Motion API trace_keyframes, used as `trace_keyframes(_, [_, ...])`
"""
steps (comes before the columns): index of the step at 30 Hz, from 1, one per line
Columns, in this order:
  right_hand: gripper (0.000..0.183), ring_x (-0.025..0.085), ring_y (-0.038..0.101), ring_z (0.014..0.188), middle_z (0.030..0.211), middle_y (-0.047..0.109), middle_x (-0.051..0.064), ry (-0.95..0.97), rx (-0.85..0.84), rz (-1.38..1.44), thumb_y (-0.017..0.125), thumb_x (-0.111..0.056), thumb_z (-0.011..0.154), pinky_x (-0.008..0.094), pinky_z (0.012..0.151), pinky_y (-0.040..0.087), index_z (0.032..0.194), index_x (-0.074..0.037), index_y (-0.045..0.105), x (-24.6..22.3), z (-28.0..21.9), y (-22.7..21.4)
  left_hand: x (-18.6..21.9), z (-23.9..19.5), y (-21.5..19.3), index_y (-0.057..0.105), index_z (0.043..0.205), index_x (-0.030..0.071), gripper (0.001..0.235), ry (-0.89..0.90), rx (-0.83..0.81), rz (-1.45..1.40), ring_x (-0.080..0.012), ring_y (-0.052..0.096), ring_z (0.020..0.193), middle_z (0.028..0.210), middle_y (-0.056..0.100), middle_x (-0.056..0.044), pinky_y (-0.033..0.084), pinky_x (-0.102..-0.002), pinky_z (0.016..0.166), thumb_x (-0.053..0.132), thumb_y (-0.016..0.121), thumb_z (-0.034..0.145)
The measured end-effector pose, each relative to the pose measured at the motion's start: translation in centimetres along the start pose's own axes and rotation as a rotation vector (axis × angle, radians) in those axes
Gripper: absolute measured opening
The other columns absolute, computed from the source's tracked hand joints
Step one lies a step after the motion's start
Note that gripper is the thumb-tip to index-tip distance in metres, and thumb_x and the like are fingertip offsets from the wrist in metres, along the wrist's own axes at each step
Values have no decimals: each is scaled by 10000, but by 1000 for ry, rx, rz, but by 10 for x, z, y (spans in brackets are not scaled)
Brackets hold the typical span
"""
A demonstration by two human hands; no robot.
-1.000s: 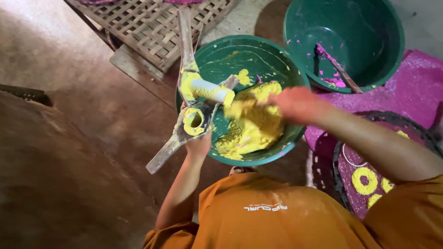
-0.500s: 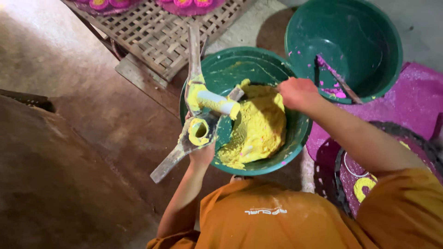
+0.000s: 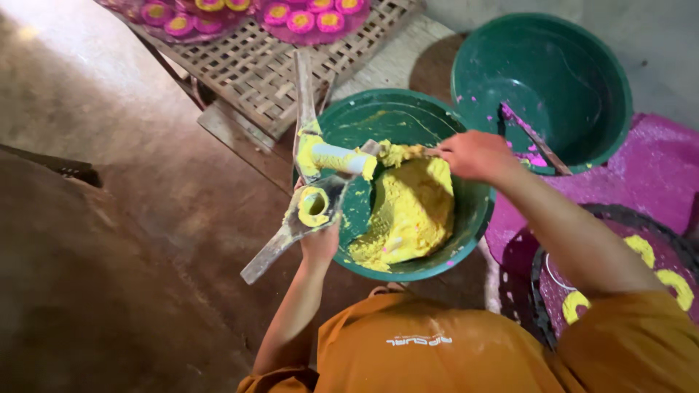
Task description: The person uses a manual dough press to form yellow dough into ring shapes on a purple tray, then fills the centers with pink dough. The finished pieces are arranged on a pink mat and transferred to a woven tray.
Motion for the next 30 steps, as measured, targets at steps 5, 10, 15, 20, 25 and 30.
trace_keyframes(5, [427, 234, 730, 932, 1070, 787, 108, -300, -172, 493, 555, -375, 980, 395, 821, 573, 1295, -147, 731, 32, -65, -39, 22, 32, -36, 520, 1438, 6, 504, 174, 104, 88, -276, 659, 1189, 1349, 640, -131, 531, -336, 1050, 68, 713, 976])
trace_keyframes(10, [462, 237, 600, 1062, 1266, 667, 153, -523, -360, 638, 525, -409, 1080, 406, 853, 487, 1371, -105, 715, 20, -108, -41, 50, 38, -4, 583, 1381, 181, 579, 459, -76, 897, -253, 686, 1029, 1224, 643, -94, 551, -365, 880, 242, 774, 838])
trace_keyframes(15, [434, 181, 684, 833, 968, 735, 71, -396, -450, 355, 510, -437, 1009, 341, 747, 577, 1218, -149, 758, -52, -113, -21, 41, 9, 56, 580, 1527, 212, 724, 313, -478, 773, -208, 704, 873, 1030, 651, -38, 559, -345, 718, 325, 832, 858])
trace_keyframes(20, [240, 265, 684, 809, 898, 635, 70, -697, 243, -402, 559, -240, 938, 405, 704, 541, 1133, -142, 661, -131, -161, -24, 21, -14, 84, 604, 1413, 137, 802, 112, -735, 445, -302, 693, 1028, 1208, 700, -94, 538, -400, 864, 263, 821, 651])
trace_keyframes(25, [359, 226, 691, 768, 982, 630, 57, -664, 195, -385, 582, -112, 854, 391, 631, 564, 1211, -124, 617, -112, -199, -65, -2, -8, 50, 611, 1365, 119, 609, -38, -633, 342, -246, 680, 1164, 1280, 704, -73, 536, -369, 945, 325, 777, 816])
trace_keyframes(30, [422, 224, 727, 790, 930, 652, 38, -549, 245, -388, 610, -150, 823, 397, 616, 580, 1245, -144, 604, -114, -222, -132, 15, 13, 42, 661, 1281, 116, 471, 289, -518, 620, -258, 649, 1194, 1384, 663, -106, 531, -355, 958, 260, 777, 848])
Point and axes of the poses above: each hand's wrist, its own z-axis towards the middle knuckle, its own y-axis out of the palm, x = y × z, the point moved 9 cm from there along z, towards the middle knuckle
